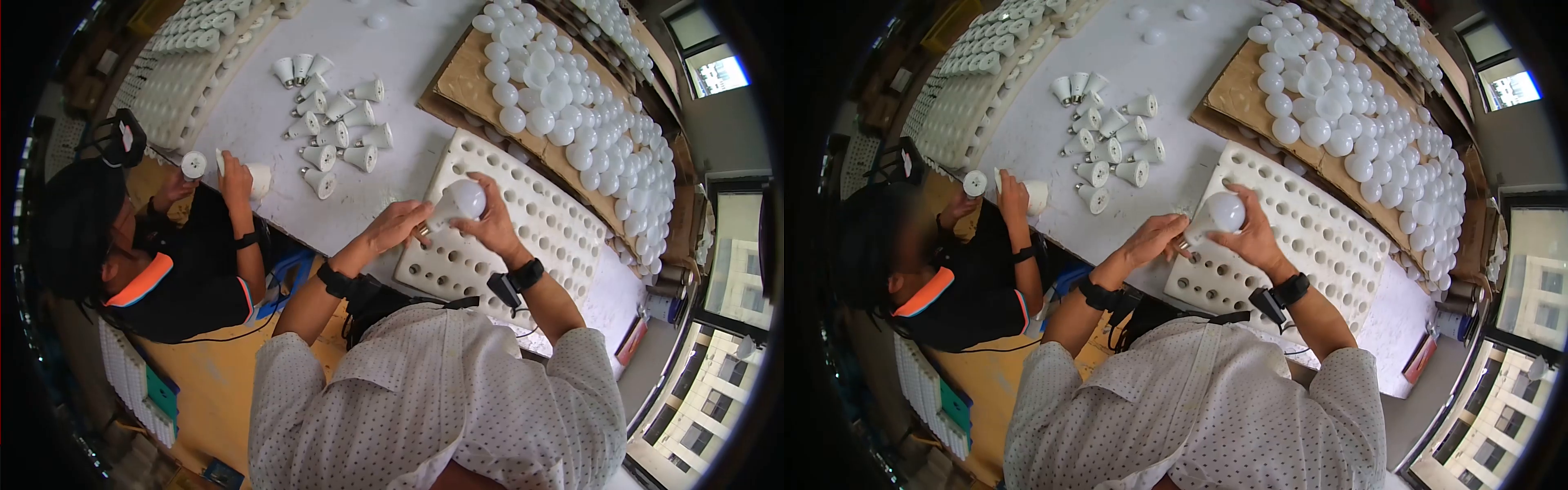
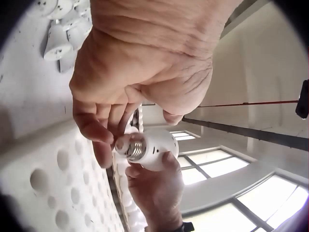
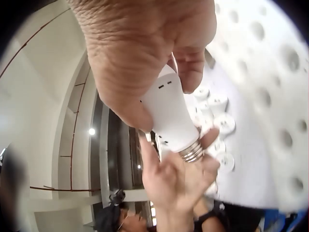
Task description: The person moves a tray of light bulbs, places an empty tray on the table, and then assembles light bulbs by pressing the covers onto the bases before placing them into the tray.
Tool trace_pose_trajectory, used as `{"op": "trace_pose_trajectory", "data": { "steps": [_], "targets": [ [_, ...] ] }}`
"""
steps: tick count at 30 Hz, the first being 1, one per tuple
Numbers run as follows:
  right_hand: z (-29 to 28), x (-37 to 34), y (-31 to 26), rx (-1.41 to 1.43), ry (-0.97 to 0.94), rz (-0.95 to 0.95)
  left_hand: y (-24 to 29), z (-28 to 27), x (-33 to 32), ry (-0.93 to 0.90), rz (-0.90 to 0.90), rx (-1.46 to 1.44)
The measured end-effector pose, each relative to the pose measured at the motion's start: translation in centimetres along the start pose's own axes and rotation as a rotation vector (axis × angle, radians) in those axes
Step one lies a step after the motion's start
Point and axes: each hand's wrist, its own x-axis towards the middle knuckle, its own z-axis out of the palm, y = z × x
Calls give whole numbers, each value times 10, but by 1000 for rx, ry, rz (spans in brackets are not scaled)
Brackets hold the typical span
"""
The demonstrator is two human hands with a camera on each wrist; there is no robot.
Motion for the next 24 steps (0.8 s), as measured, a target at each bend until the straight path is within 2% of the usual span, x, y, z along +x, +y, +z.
{"op": "trace_pose_trajectory", "data": {
  "steps": [3, 4, 7, 8, 11, 13, 14, 16, 18, 19, 20, 22, 24],
  "targets": [
    [-36, 40, 3, -257, 284, -96, -33, -46, -6, 506, 414, 321],
    [-47, 54, 8, -369, 352, -143, -33, -56, -12, 770, 488, 400],
    [-58, 87, 17, -646, 425, -283, -45, -109, -29, 1108, 501, 831],
    [-58, 94, 22, -645, 424, -283, -41, -120, -36, 1133, 341, 1076],
    [-61, 110, 31, -784, 287, -157, -44, -150, -26, 1064, 313, 1111],
    [-58, 107, 35, -820, 269, -185, -51, -164, -23, 954, 347, 1377],
    [-59, 106, 36, -797, 266, -193, -54, -167, -21, 952, 362, 1381],
    [-76, 109, 44, -576, 362, -160, -59, -171, -24, 810, 268, 1483],
    [-96, 114, 47, -646, 467, -6, -66, -179, -22, 769, 270, 1520],
    [-108, 121, 55, -834, 467, -29, -69, -178, -19, 787, 276, 1497],
    [-118, 123, 64, -830, 474, -30, -70, -175, -18, 804, 282, 1474],
    [-129, 131, 59, -1100, 366, 5, -57, -167, -17, 784, 282, 1486],
    [-127, 133, 53, -1063, 324, 43, -55, -159, -21, 769, 272, 1486]
  ]
}}
